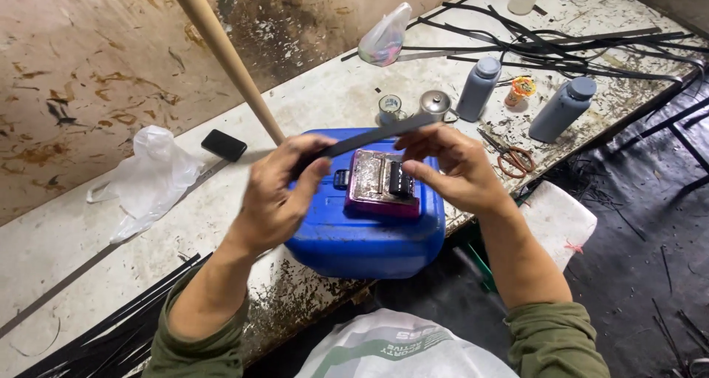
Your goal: The person selects a long black rubber strip from a pile on a workbench, stretches it, and hangs it on a wall line using a clothespin. They then use a small handheld tool to repeatedly press and shape the strip over a blue container.
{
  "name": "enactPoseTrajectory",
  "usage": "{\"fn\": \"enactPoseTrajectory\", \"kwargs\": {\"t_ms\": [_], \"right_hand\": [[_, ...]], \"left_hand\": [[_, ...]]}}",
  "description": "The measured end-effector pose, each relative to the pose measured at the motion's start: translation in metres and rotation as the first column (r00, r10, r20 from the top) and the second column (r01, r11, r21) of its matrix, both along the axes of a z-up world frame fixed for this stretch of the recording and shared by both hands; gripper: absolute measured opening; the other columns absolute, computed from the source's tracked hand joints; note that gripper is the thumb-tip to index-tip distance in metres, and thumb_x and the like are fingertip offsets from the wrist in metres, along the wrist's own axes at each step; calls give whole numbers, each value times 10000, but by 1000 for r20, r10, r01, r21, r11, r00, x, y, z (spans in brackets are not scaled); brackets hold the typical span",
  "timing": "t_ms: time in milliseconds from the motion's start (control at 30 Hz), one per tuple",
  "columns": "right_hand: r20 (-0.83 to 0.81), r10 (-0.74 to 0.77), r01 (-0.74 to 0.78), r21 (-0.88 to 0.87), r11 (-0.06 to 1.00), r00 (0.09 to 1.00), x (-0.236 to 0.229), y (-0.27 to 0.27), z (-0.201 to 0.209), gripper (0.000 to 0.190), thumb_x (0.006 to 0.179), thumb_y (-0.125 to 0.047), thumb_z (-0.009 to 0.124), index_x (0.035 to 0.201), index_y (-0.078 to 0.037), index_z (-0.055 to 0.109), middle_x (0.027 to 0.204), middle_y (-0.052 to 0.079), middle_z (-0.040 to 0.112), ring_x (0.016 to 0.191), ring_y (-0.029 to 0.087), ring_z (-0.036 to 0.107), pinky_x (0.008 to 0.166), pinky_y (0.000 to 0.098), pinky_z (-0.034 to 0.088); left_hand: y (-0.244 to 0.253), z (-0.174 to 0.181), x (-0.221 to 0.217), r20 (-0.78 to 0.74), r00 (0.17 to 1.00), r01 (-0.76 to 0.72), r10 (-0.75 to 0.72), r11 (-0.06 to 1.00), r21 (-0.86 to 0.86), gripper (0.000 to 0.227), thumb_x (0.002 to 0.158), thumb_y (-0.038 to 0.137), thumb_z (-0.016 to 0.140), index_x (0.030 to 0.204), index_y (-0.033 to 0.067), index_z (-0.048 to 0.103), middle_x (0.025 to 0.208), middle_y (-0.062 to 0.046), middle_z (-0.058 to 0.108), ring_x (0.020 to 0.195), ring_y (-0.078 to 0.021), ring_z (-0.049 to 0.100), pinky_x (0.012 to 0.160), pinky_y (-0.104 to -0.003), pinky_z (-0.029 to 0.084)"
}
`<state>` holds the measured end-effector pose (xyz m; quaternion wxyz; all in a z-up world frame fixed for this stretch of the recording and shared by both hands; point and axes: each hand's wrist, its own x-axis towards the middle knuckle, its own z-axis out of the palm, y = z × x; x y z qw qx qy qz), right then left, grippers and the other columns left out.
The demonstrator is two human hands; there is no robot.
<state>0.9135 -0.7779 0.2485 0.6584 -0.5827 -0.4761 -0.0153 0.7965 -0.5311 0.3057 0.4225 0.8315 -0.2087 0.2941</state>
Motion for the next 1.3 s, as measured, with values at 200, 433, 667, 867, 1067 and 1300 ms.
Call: {"fn": "enactPoseTrajectory", "kwargs": {"t_ms": [200,433,667,867,1067,1300], "right_hand": [[21,145,-145,36,989,989,-32,56,-2,184,897,26,765,1047,83,674,922,137,653,807,187,625,709,368,555],[-319,320,-315,70,947,892,-91,84,-9,145,946,16,707,1081,62,677,740,89,682,648,109,626,624,258,545],[-339,251,-265,5,964,907,-103,97,-29,109,957,15,683,1016,105,702,550,76,609,442,69,565,457,188,489],[9,-116,116,-146,982,993,-122,82,-18,166,916,-24,743,1028,96,724,910,201,756,802,235,743,719,376,605],[219,-241,284,-197,938,946,-154,118,-10,191,942,-69,731,1052,85,707,923,211,734,813,406,748,690,425,598],[239,-307,376,-348,859,921,-168,75,-28,303,997,-85,637,1280,19,662,1001,100,679,893,196,681,808,276,539]], "left_hand": [[-44,2,24,-14,939,286,-345,800,-527,254,1130,218,400,1212,26,545,863,-85,650,685,-123,669,563,-259,597],[-11,8,11,176,974,226,-142,563,-795,205,1140,287,421,1264,129,461,975,-113,653,791,-201,707,678,-301,617],[36,-41,-54,-93,897,366,-432,844,-392,222,1042,191,573,1096,1,675,1250,-230,676,1217,-356,621,1104,-478,433],[140,-63,-68,165,981,72,99,605,-793,274,1088,270,516,1057,-1,488,902,-210,583,610,-160,564,495,-178,447],[81,-78,-68,93,922,373,-376,799,-472,161,978,128,645,987,-32,656,1098,-269,715,1079,-377,702,973,-421,547],[168,-73,-87,154,937,-45,314,545,-837,277,1002,332,747,1035,121,571,971,-66,569,754,-112,565,602,-195,526]]}}
